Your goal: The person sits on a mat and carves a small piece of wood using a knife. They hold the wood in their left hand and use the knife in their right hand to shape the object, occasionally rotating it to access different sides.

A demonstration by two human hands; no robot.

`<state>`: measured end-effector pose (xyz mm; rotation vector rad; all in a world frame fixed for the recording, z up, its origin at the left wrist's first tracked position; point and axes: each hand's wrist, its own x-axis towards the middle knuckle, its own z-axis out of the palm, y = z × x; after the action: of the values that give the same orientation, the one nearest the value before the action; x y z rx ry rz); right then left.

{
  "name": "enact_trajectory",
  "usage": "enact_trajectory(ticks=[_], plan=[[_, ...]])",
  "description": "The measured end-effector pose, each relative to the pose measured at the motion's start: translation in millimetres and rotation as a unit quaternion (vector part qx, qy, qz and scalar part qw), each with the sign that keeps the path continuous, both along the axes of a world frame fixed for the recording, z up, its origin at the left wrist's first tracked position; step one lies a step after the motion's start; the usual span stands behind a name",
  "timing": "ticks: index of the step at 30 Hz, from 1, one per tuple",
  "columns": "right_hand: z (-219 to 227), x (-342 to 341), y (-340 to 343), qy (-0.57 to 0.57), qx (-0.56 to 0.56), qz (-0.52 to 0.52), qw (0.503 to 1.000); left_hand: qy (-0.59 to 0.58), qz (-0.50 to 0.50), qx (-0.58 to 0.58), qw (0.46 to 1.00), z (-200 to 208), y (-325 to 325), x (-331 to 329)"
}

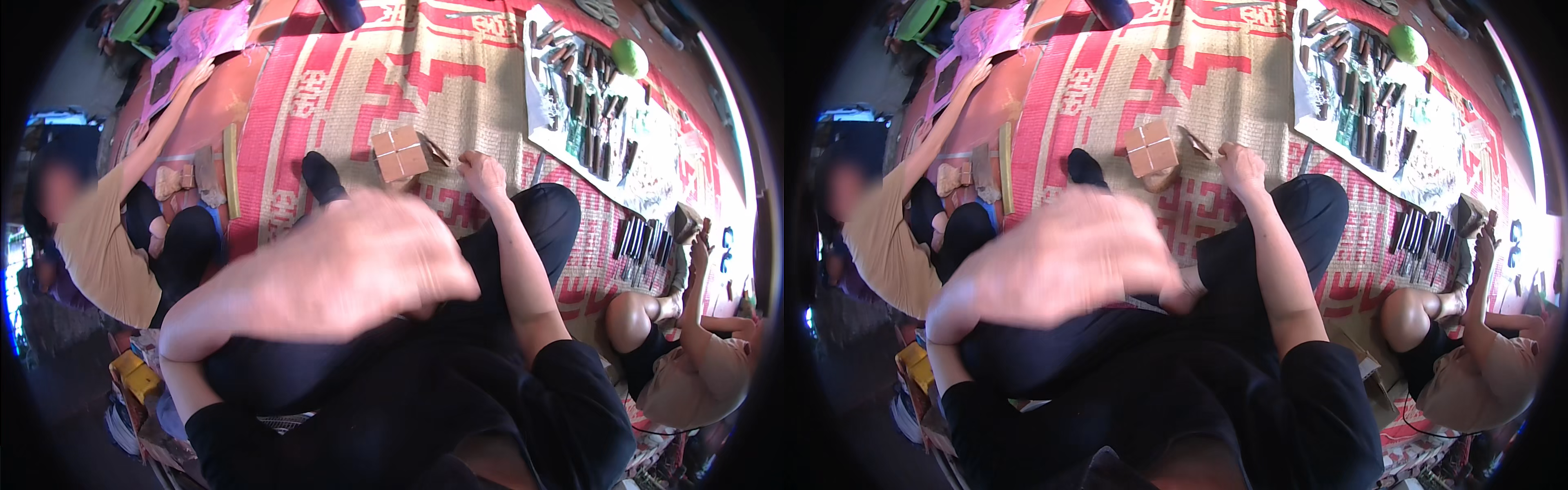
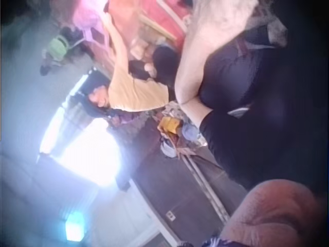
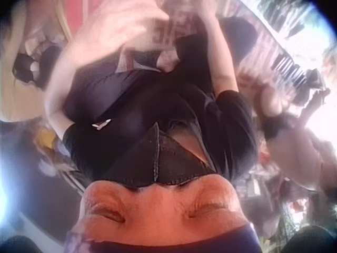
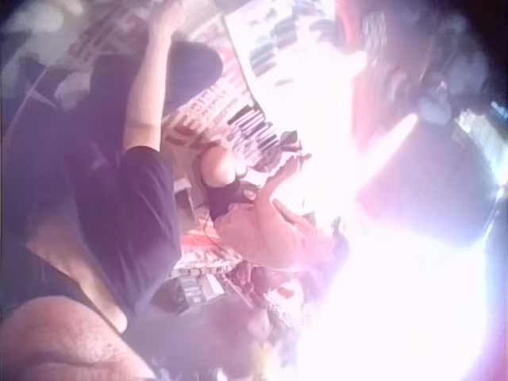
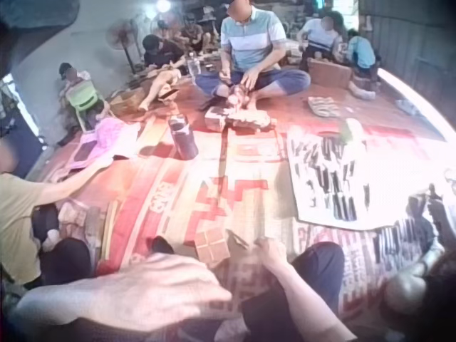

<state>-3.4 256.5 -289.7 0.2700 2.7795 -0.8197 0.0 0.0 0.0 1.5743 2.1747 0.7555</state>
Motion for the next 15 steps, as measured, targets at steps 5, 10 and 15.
enact_trajectory(ticks=[5,10,15], plan=[[5,-26,-14,0.079,-0.020,0.042,0.996,-0.015,0.239,-0.126,0.963,-19,-33,-52],[0,-45,-18,0.053,0.046,0.116,0.991,0.108,0.182,-0.152,0.966,-56,-32,-81],[-22,-40,-32,0.074,0.015,0.152,0.985,0.054,0.153,-0.210,0.964,-99,3,-87]])
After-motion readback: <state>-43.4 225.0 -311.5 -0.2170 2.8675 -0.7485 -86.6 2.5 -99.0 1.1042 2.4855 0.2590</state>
